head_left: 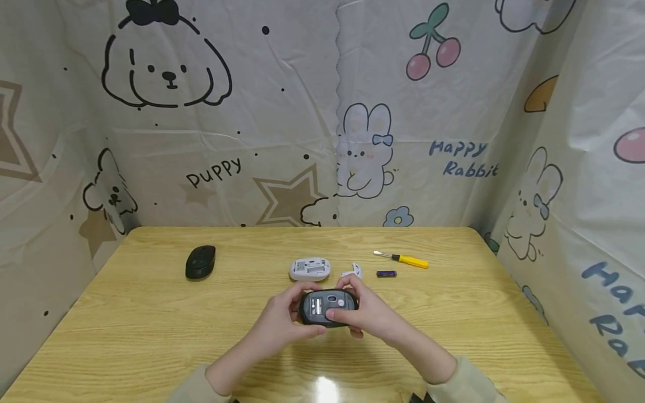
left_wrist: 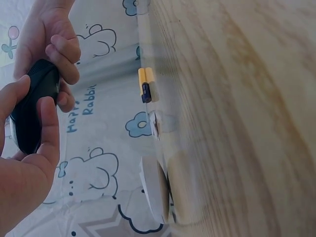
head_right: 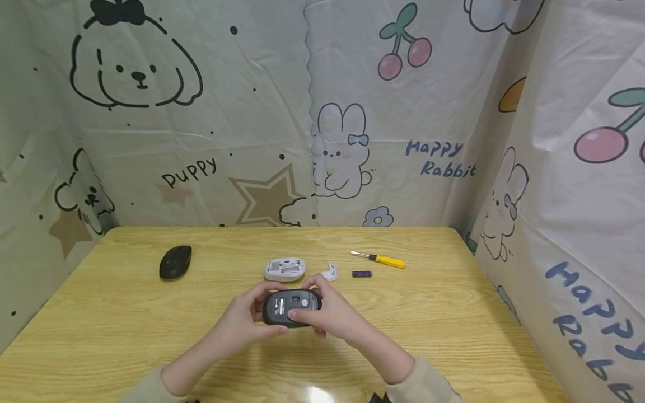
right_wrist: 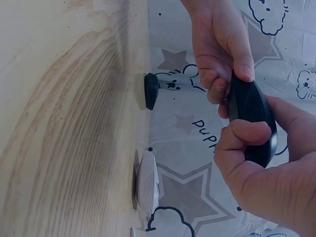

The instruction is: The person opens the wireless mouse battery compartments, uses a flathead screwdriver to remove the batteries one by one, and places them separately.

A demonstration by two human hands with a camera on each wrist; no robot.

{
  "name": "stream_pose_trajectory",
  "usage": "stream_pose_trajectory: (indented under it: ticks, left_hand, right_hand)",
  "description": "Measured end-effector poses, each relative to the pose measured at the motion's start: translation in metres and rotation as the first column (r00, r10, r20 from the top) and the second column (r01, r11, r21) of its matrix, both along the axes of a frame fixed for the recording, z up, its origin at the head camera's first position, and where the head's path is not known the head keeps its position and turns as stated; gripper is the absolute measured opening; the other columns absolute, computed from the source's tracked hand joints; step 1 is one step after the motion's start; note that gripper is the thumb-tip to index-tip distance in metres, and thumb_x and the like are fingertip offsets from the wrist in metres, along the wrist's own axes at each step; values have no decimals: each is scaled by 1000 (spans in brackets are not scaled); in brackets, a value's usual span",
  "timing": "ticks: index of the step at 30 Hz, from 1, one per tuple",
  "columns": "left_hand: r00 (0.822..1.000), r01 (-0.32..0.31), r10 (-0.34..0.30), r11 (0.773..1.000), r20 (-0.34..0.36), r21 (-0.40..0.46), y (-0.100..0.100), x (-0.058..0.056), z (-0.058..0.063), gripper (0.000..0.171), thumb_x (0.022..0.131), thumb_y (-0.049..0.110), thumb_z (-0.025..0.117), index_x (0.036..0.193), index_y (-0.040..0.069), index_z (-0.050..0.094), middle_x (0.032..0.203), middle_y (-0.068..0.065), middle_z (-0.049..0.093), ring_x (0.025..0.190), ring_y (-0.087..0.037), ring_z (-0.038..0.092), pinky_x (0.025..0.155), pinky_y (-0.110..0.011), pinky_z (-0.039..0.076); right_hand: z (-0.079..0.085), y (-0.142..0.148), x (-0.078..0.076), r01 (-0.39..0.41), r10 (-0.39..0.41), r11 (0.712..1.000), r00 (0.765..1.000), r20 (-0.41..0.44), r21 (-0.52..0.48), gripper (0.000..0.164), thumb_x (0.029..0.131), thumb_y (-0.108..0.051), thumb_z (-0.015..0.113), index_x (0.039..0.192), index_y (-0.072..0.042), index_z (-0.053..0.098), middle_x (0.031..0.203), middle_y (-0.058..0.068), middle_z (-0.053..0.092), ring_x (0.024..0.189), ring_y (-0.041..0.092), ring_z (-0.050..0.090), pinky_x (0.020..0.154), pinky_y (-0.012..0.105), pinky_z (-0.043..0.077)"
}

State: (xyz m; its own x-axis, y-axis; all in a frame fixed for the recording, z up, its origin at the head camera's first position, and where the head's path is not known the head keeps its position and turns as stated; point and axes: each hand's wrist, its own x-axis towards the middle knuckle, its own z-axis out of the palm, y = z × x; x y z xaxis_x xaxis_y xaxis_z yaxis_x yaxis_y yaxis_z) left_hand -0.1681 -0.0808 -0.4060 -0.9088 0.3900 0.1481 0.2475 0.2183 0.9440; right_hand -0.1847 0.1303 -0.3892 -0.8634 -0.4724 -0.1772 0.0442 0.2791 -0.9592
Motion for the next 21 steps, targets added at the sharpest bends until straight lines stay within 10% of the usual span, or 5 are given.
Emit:
stream_pose_trajectory:
  ticks: [21]
  left_hand:
    - [999, 14, -15, 999, 48, 30, -1, 2, -4, 66, 69, 7, 83, 127, 13, 51, 114, -10, 58, 95, -17, 65, 74, -23, 56]
  right_hand:
    - [-3, 1, -3, -39, 40, 999, 998, 42, -28, 49, 85, -24, 71, 116, -11, 36, 102, 14, 57, 51, 13, 40, 45, 20, 37]
